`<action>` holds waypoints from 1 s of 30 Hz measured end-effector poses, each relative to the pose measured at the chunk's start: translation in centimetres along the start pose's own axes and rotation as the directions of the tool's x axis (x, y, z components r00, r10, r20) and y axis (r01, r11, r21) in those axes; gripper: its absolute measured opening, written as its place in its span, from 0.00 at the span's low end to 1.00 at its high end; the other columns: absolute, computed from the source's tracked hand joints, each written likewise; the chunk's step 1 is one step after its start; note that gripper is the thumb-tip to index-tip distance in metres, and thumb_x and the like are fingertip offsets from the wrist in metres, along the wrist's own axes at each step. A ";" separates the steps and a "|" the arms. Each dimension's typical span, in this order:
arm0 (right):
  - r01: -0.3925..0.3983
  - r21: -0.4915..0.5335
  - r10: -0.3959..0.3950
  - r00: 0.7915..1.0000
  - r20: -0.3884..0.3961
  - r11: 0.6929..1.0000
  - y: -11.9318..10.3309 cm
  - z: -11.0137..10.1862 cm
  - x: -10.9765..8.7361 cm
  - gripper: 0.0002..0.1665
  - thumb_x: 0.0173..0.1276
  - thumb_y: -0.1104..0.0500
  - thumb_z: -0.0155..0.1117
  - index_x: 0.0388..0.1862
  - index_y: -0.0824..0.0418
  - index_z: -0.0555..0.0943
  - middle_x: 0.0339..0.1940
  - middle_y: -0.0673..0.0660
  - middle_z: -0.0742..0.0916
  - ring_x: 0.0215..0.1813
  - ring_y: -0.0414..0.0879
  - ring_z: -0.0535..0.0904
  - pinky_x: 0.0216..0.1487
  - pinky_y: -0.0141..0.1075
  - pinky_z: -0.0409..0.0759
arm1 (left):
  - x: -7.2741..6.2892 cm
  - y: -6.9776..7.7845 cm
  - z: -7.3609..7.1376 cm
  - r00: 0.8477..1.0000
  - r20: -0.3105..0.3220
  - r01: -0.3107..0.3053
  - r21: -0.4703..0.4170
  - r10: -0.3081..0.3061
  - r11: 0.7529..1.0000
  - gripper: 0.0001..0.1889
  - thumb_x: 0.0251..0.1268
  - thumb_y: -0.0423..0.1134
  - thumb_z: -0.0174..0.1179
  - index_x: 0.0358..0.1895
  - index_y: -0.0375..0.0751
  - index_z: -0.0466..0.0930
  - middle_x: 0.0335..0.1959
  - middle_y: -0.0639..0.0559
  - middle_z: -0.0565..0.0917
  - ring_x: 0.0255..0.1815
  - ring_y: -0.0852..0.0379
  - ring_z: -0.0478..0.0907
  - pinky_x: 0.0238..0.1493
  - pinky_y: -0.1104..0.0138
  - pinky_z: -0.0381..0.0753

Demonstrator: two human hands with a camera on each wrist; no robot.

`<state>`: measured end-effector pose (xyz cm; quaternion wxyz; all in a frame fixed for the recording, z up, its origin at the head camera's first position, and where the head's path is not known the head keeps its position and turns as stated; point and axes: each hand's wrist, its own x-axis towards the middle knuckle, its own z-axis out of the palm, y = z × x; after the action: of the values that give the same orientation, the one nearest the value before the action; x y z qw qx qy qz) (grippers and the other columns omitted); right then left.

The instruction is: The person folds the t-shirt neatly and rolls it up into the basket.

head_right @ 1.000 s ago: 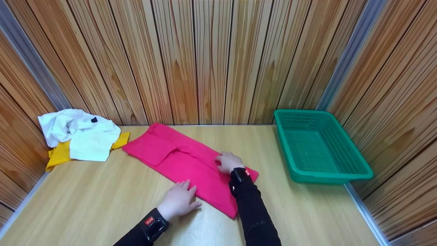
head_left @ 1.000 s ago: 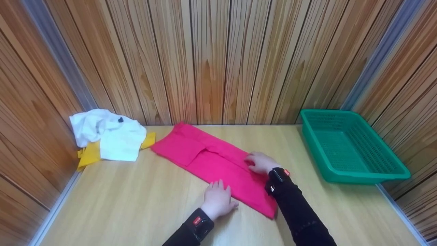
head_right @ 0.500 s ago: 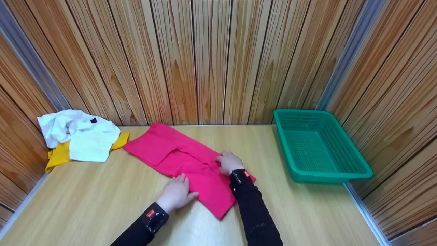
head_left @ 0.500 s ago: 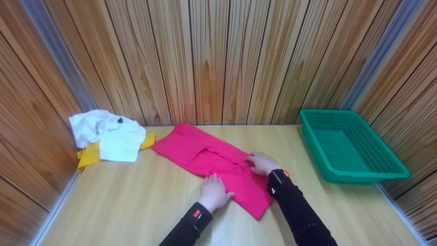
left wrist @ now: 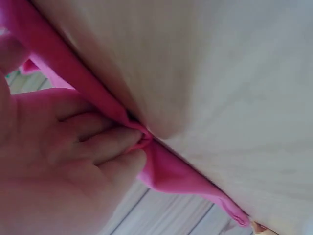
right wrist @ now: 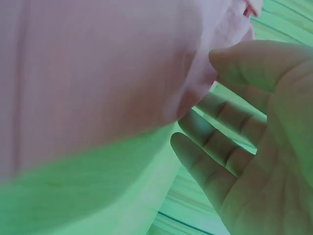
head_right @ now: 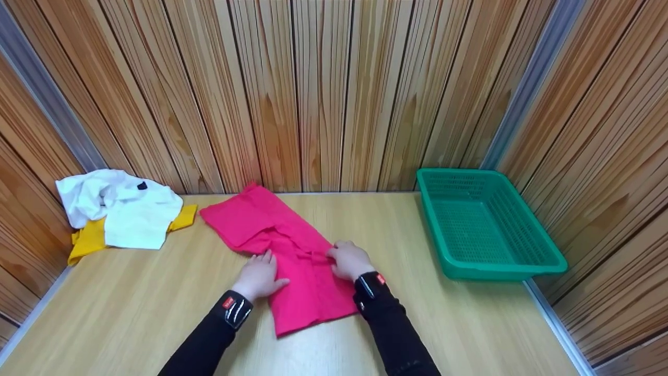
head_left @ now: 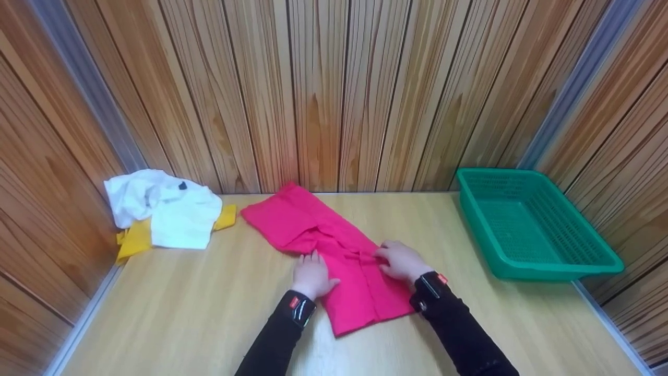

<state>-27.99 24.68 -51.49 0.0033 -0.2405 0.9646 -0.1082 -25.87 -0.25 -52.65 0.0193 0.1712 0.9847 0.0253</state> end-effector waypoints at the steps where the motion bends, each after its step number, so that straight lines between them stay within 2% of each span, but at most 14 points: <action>1: 0.009 -0.002 -0.009 1.000 -0.006 1.000 -0.2 0.0 -0.1 0.15 0.63 0.63 0.67 0.49 0.60 0.85 0.42 0.59 0.79 0.46 0.55 0.77 0.49 0.51 0.77 | 0.2 -0.2 0.0 1.000 0.002 -0.003 -0.009 0.003 1.000 0.43 0.64 0.63 0.58 0.66 0.24 0.69 0.68 0.33 0.71 0.70 0.41 0.67 0.69 0.52 0.63; 6: 0.070 0.009 -0.069 0.997 -0.020 0.998 -0.9 0.0 -0.3 0.10 0.62 0.62 0.67 0.42 0.61 0.86 0.31 0.52 0.76 0.36 0.50 0.75 0.40 0.46 0.76 | 1.1 -1.1 0.0 1.000 0.008 -0.015 -0.046 0.016 0.999 0.43 0.64 0.61 0.60 0.67 0.25 0.68 0.69 0.34 0.70 0.70 0.41 0.65 0.70 0.50 0.61; 11: 0.099 0.059 -0.100 0.995 0.019 0.993 -1.7 -0.2 -0.3 0.06 0.64 0.61 0.66 0.38 0.60 0.86 0.28 0.49 0.75 0.32 0.45 0.73 0.37 0.42 0.75 | 1.4 -1.8 0.0 0.999 0.024 -0.026 -0.083 0.029 0.996 0.42 0.63 0.60 0.61 0.68 0.27 0.67 0.70 0.36 0.69 0.71 0.40 0.64 0.70 0.48 0.60; 16: 0.103 0.109 -0.112 0.991 0.079 0.989 -2.1 -0.5 -0.1 0.04 0.64 0.60 0.66 0.34 0.59 0.86 0.26 0.47 0.74 0.30 0.42 0.70 0.36 0.39 0.73 | 1.4 -2.3 -0.1 0.998 0.029 -0.052 -0.109 0.056 0.993 0.42 0.63 0.59 0.61 0.69 0.28 0.67 0.71 0.37 0.67 0.73 0.40 0.62 0.70 0.47 0.59; 20: 0.072 0.142 -0.090 0.988 0.125 0.987 -2.4 -0.7 0.3 0.04 0.65 0.59 0.67 0.33 0.58 0.86 0.26 0.46 0.76 0.31 0.42 0.71 0.37 0.40 0.74 | 1.3 -2.7 0.0 0.997 0.022 -0.066 -0.121 0.069 0.990 0.41 0.64 0.59 0.61 0.70 0.29 0.66 0.72 0.38 0.66 0.73 0.41 0.61 0.71 0.47 0.58; 26: 0.012 0.144 -0.035 0.987 0.160 0.990 -2.4 -0.5 0.9 0.05 0.67 0.56 0.67 0.33 0.55 0.86 0.25 0.46 0.77 0.30 0.42 0.71 0.37 0.39 0.73 | 0.8 -2.4 0.2 0.998 0.015 -0.053 -0.073 0.054 0.996 0.40 0.66 0.59 0.60 0.70 0.30 0.66 0.72 0.37 0.67 0.73 0.41 0.62 0.71 0.49 0.59; 30: 0.048 0.124 -0.060 0.993 0.100 0.991 -2.0 -0.5 1.1 0.08 0.68 0.54 0.67 0.30 0.55 0.83 0.23 0.45 0.76 0.28 0.41 0.70 0.33 0.37 0.72 | 0.1 -1.4 0.0 1.000 0.009 -0.019 -0.032 0.019 0.999 0.39 0.66 0.58 0.60 0.69 0.31 0.68 0.71 0.37 0.68 0.72 0.42 0.64 0.69 0.51 0.62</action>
<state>-28.09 22.50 -50.49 0.0650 -0.2712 0.9479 -0.1540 -26.41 -1.53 -52.71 0.0262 0.1803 0.9824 0.0406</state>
